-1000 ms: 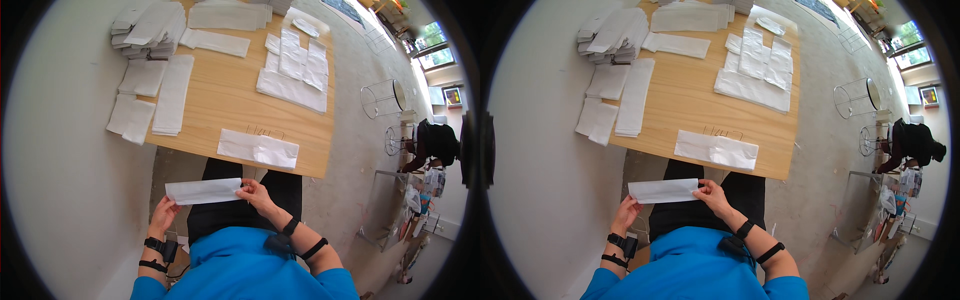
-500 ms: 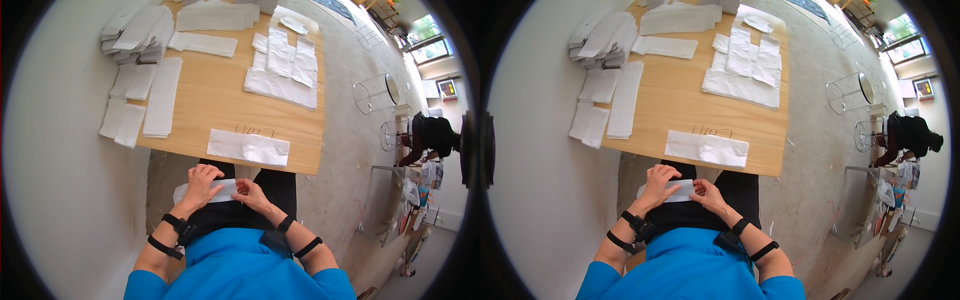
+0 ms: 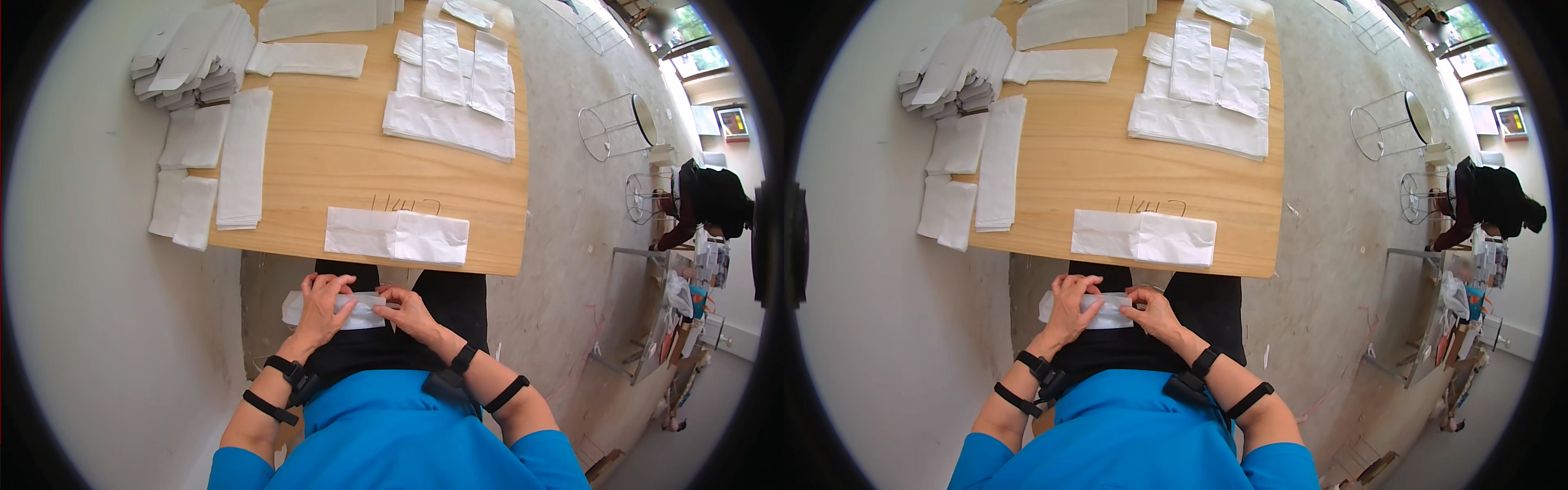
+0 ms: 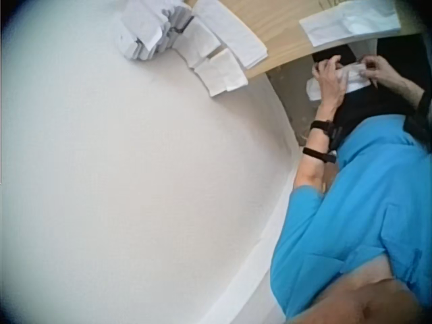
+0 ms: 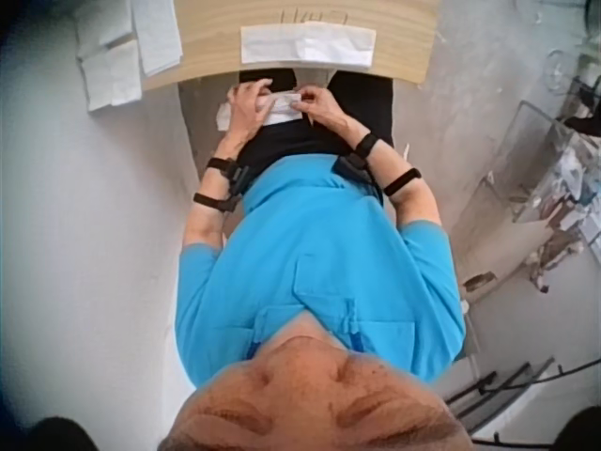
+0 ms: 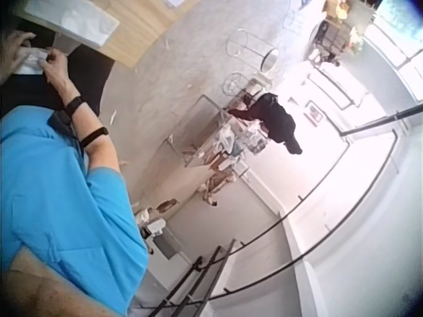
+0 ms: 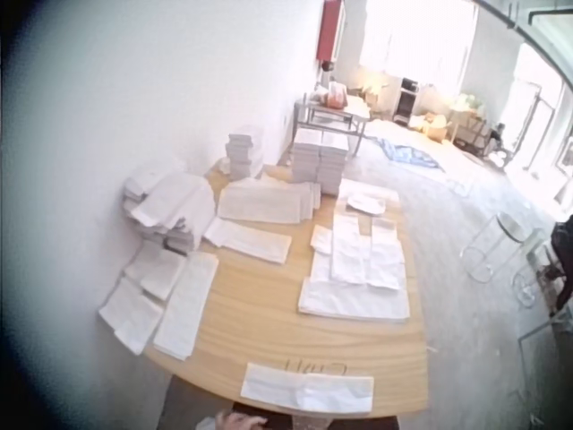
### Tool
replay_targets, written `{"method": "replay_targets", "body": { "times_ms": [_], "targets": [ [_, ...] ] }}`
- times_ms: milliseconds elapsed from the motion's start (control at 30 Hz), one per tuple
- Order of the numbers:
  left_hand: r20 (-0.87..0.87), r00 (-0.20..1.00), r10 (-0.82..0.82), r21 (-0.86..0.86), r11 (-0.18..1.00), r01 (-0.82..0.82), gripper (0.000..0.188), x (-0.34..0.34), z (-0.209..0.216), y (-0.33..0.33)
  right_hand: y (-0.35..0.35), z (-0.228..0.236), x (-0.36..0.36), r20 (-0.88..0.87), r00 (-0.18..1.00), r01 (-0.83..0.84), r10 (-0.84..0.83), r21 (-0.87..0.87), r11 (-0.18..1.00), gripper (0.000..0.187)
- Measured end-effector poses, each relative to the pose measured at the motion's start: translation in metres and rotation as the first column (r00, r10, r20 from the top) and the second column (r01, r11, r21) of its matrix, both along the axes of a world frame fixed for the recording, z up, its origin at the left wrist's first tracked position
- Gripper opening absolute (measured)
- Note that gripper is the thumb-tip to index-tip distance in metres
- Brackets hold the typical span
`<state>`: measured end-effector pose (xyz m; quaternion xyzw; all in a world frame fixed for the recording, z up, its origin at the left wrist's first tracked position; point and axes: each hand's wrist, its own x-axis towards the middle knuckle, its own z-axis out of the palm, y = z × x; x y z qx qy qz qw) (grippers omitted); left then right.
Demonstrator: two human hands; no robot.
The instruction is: Folding and organizing long white plastic sheets or bags on a table.
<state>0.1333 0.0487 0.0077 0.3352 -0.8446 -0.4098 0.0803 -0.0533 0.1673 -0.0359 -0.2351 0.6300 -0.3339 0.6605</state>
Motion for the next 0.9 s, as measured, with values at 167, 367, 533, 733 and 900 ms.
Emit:
{"method": "replay_targets", "body": {
  "times_ms": [167, 367, 533, 733, 900],
  "targets": [
    [0.082, 0.996, -0.021, -0.108, 0.994, 0.030, 0.061, 0.005, -0.016, 0.003, 0.001, -0.001, 0.004, 0.120, 0.978, 0.134, -0.168, 0.247, 0.960, 0.036],
    [0.215, 0.976, -0.044, -0.027, 0.998, 0.051, 0.065, 0.005, -0.030, 0.011, -0.008, 0.002, 0.003, 0.150, 0.961, 0.173, -0.232, 0.328, 0.929, 0.060],
    [0.250, 0.967, -0.050, 0.016, 0.999, 0.048, 0.067, 0.005, -0.035, 0.010, -0.001, -0.017, -0.005, 0.453, 0.674, 0.328, -0.583, 0.524, 0.786, 0.063],
    [0.234, 0.972, -0.031, 0.000, 1.000, 0.031, 0.071, 0.008, -0.038, 0.011, 0.013, -0.012, 0.005, 0.259, 0.837, 0.390, -0.482, 0.335, 0.858, 0.058],
    [-0.095, 0.947, 0.306, 0.260, 0.926, -0.273, 0.072, 0.019, -0.030, 0.010, 0.010, -0.014, 0.005, 0.412, 0.720, 0.414, -0.558, 0.391, 0.822, 0.050]
  ]
}}
